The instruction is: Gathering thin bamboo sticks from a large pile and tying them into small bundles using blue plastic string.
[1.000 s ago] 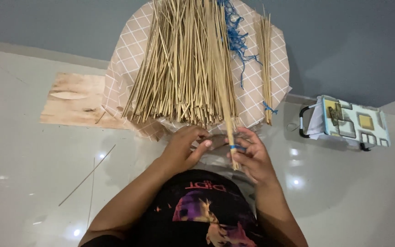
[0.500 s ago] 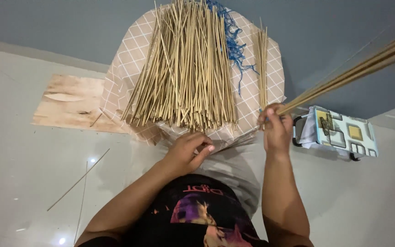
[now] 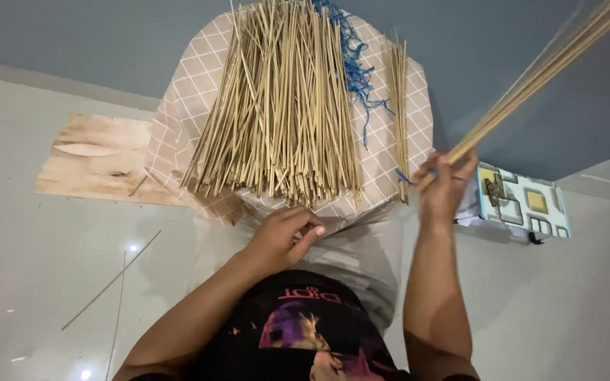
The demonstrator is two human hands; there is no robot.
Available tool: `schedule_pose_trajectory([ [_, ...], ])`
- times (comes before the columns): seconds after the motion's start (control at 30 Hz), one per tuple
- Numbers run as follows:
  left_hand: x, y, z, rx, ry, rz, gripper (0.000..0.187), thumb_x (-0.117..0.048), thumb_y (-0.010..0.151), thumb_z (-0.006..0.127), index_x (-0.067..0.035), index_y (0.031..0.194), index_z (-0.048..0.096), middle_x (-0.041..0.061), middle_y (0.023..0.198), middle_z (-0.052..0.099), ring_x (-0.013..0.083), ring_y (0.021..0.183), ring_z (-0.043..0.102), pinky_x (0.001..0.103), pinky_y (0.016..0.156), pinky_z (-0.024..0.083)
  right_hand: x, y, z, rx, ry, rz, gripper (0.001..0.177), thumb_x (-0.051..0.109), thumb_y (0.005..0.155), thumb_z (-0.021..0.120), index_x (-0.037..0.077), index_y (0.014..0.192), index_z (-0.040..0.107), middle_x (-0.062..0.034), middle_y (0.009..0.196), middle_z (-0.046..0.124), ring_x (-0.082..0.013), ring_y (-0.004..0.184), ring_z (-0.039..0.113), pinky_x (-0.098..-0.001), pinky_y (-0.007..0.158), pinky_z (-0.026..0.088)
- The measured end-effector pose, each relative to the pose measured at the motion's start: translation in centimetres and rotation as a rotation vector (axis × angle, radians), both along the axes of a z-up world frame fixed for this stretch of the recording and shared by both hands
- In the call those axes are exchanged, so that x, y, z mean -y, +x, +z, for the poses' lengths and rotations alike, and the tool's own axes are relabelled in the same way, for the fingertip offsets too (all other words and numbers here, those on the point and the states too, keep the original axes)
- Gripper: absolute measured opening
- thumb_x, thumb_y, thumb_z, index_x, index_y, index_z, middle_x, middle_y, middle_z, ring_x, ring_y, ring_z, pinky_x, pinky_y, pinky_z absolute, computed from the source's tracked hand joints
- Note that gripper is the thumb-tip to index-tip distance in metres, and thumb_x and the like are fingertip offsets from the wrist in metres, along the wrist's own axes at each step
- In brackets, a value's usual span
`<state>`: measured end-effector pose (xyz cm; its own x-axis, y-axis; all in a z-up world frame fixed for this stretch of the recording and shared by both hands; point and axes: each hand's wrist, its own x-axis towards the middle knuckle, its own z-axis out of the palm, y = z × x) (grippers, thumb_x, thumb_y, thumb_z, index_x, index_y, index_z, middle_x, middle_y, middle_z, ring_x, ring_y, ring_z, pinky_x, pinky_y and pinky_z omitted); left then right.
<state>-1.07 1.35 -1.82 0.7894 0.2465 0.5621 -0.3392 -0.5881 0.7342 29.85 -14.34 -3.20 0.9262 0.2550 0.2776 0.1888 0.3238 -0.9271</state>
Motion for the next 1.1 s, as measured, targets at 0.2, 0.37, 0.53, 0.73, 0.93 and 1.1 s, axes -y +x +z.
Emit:
schedule_pose_trajectory([
  [0.2, 0.2, 0.6, 0.4, -0.003, 0.014, -0.032, 0.010, -0.009, 0.097, 0.064, -0.001, 0.097, 0.068, 0.020, 0.076, 0.068, 0.0429, 0.071, 0.068, 0.050, 0.066, 0.054, 3.7, 5.3, 0.1, 0.360, -1.176, -0.169, 0.033, 0.027, 0.103, 0.053, 0.007, 0.123, 0.070, -0.0229, 0.082, 0.071, -0.0398, 0.074, 0.072, -0.0579, 0.063, 0.057],
  [0.37, 0.3, 0.5, 0.4, -0.010, 0.030, -0.015, 0.010, -0.012, 0.098, 0.064, -0.004, 0.096, 0.069, 0.016, 0.075, 0.067, 0.0387, 0.071, 0.069, 0.046, 0.065, 0.054, 3.0, 9.0, -4.8, 0.452, -1.491, 0.137, 0.057, 0.038, 0.096, 0.051, 0.005, 0.141, 0.064, -0.0273, 0.117, 0.073, -0.0475, 0.114, 0.067, -0.0601, 0.102, 0.049],
  [0.53, 0.3, 0.8, -0.5, -0.040, 0.036, -0.014, 0.010, -0.013, 0.099, 0.063, -0.005, 0.095, 0.068, 0.014, 0.075, 0.068, 0.0346, 0.070, 0.069, 0.044, 0.066, 0.055, 1.6, 4.4, -0.9, 0.435, -1.478, 0.126, 0.058, 0.037, 0.098, 0.049, 0.003, 0.143, 0.062, -0.0289, 0.117, 0.073, -0.0463, 0.117, 0.067, -0.0561, 0.101, 0.051],
  [0.73, 0.2, 0.6, -0.9, -0.019, 0.060, 0.003, 0.007, -0.012, 0.097, 0.066, -0.004, 0.096, 0.067, 0.015, 0.079, 0.069, 0.0372, 0.074, 0.069, 0.046, 0.068, 0.055, 2.6, 2.3, 0.8, 0.314, -1.307, 0.124, 0.073, 0.052, 0.101, 0.041, 0.001, 0.154, 0.051, -0.0344, 0.140, 0.058, -0.0536, 0.132, 0.052, -0.0627, 0.112, 0.039],
  [0.93, -5.1, 0.9, -2.5, 0.153, -0.019, 0.249, 0.010, -0.010, 0.089, 0.075, -0.006, 0.097, 0.071, 0.014, 0.079, 0.072, 0.0371, 0.073, 0.071, 0.043, 0.069, 0.057, 7.9, 4.1, -15.8, -0.228, -0.412, 0.029, 0.085, 0.072, 0.107, 0.025, 0.005, 0.152, 0.048, -0.0192, 0.115, 0.061, -0.0277, 0.070, 0.067, -0.0288, 0.046, 0.050],
  [1.1, -12.2, -0.6, 6.5, -0.390, -0.154, 0.791, 0.021, -0.020, 0.103, 0.057, -0.006, 0.115, 0.067, 0.011, 0.106, 0.071, 0.0212, 0.090, 0.069, 0.033, 0.080, 0.061, 9.3, -2.2, -21.9, -0.711, 0.129, 0.052, 0.019, 0.019, 0.105, 0.053, 0.004, 0.106, 0.065, -0.0065, 0.081, 0.061, -0.0170, 0.068, 0.057, -0.0260, 0.062, 0.047],
])
